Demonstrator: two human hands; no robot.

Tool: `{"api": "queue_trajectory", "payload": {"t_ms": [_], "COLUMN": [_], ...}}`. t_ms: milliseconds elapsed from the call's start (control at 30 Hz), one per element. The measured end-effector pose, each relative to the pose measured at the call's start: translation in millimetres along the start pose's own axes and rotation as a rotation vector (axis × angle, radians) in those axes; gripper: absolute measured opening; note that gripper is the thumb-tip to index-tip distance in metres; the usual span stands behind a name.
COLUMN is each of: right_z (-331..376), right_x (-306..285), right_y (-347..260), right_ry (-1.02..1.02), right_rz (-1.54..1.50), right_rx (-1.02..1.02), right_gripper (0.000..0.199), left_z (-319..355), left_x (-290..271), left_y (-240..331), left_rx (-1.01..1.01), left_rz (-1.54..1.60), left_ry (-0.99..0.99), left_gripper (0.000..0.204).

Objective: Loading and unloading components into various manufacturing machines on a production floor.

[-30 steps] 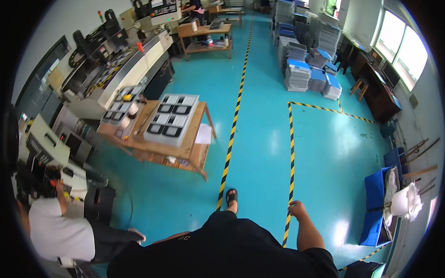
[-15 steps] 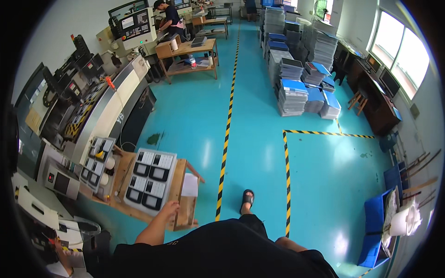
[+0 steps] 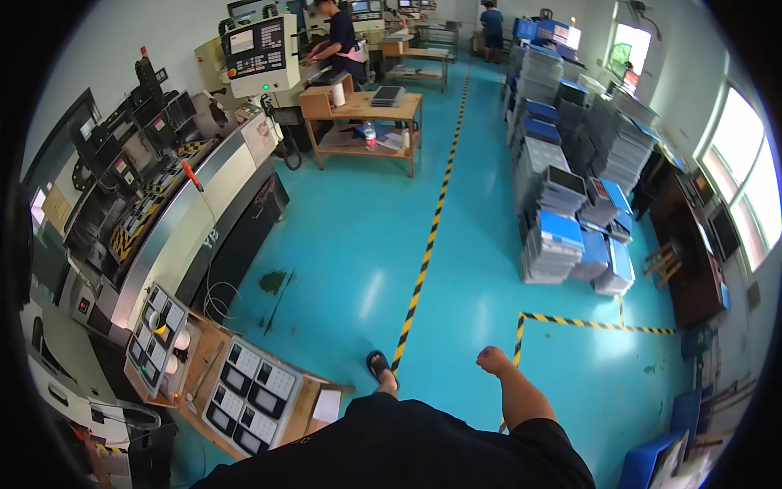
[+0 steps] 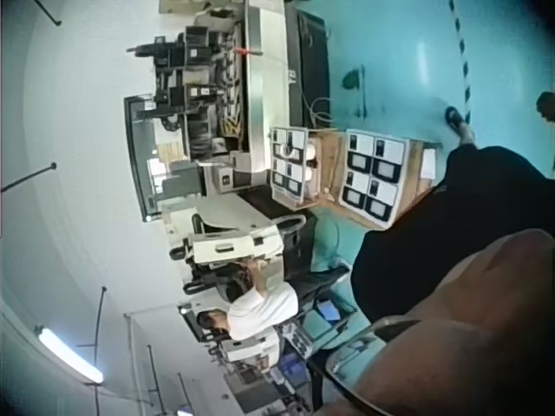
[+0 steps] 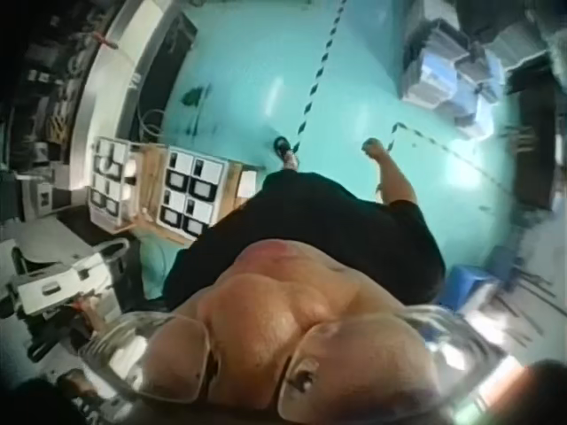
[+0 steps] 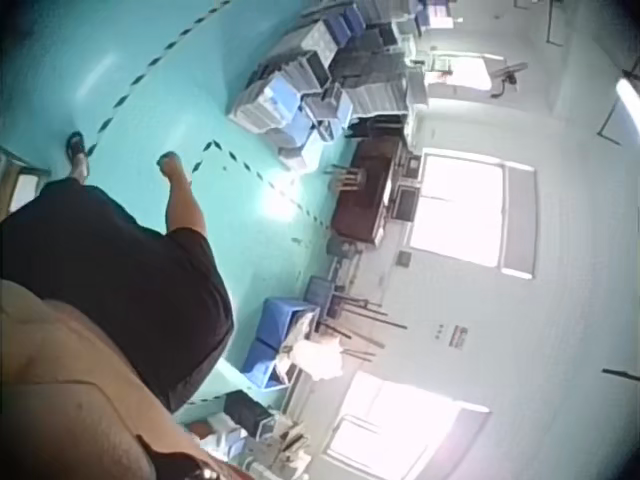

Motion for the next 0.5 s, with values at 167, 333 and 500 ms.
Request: {"api": "queue_trajectory", "payload": {"t_ms": [167,333,500], "right_z": [-96,-161,-259], "right_x": [53,103,135], "right_y": [-68,-95,-186], "right_ry": [-0.112,-0.465,-0.816], "right_rz": [0.231,0.615,1.071], "right_rx": [0.114,-0.136,-0.421], "right_gripper": [0.018,0.025,0.039], "left_z": [-96,-180,-192], "left_x": [-99,-245,-329], "left_y": [83,176,268], "left_rx": [0.240,-0.049,-0.008], "left_rz": [-0.495,-0.248,0.232], "left_ry": [0.091,0.619,0.897], "left_gripper": [0.026,0.051,0.050]}}
Point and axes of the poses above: each hand's wrist, its own z-axis away from the middle knuckle, its own x-axis out of the palm, y = z × x, the point moved 2 cm from there along -z, towards the middle knuckle, and after that the axes turned 13 degrees about y, right-handed, at the moved point
